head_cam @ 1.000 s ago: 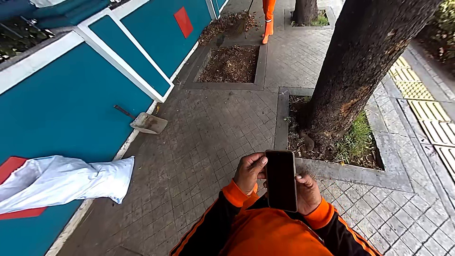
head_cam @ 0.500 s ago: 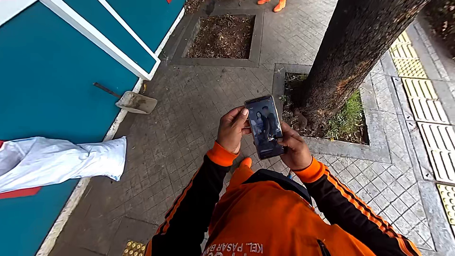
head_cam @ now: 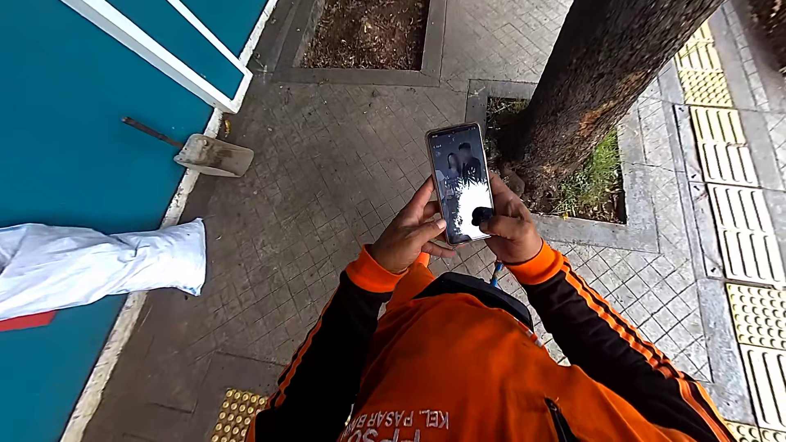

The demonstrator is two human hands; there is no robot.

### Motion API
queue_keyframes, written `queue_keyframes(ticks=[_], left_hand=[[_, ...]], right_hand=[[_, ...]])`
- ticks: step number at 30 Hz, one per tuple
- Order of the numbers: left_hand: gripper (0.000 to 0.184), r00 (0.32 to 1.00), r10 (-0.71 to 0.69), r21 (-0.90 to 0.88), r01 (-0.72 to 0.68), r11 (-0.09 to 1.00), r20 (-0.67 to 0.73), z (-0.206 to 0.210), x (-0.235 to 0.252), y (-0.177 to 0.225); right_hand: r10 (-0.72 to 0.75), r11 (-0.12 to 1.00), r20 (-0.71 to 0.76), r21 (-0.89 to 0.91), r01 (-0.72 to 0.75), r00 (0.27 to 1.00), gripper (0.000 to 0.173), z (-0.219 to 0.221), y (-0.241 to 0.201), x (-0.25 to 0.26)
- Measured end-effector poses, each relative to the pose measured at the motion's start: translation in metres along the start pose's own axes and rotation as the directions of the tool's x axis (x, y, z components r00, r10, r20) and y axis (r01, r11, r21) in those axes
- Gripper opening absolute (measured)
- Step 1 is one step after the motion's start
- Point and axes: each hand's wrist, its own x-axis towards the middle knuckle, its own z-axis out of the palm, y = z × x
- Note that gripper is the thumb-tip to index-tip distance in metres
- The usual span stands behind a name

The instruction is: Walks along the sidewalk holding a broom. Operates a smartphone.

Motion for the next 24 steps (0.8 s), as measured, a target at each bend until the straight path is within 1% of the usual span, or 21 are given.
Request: queue_keyframes(ticks=[2,3,5,7,14,20,24], left_hand=[[0.079,1.000,0.006,-0.038,-0.007,0.999,-0.008,-0.002,0.000,0.000],[0.078,1.000,0.010,-0.043,-0.011,0.999,-0.016,-0.003,0.000,0.001],[0.079,0.999,0.005,-0.042,-0.006,0.999,-0.032,-0.003,-0.001,0.002],[0.079,0.999,0.009,-0.038,-0.011,0.999,-0.039,-0.003,-0.002,0.000],[0.077,0.999,0.044,-0.033,-0.045,0.998,-0.031,-0.004,-0.006,-0.002],[0.078,0.998,0.040,-0.039,-0.042,0.998,-0.039,-0.003,-0.007,-0.004],[0.078,0.998,0.040,-0.037,-0.042,0.998,-0.046,-0.002,-0.007,-0.006]], right_hand=[[0.027,1.000,0.070,-0.003,-0.027,0.997,0.092,-0.002,-0.001,0.002],[0.045,0.999,0.083,-0.013,-0.044,0.996,0.099,-0.002,-0.002,0.002],[0.076,0.996,0.073,-0.056,-0.071,0.995,0.110,0.001,-0.004,0.001],[0.084,0.993,0.068,-0.090,-0.078,0.994,0.115,0.002,-0.004,0.000],[0.072,0.991,0.125,-0.117,-0.057,0.990,0.113,-0.002,-0.004,-0.006],[0.073,0.987,0.101,-0.153,-0.057,0.992,0.109,0.001,-0.005,-0.009],[0.076,0.985,0.090,-0.160,-0.061,0.993,0.110,0.002,-0.005,-0.009]])
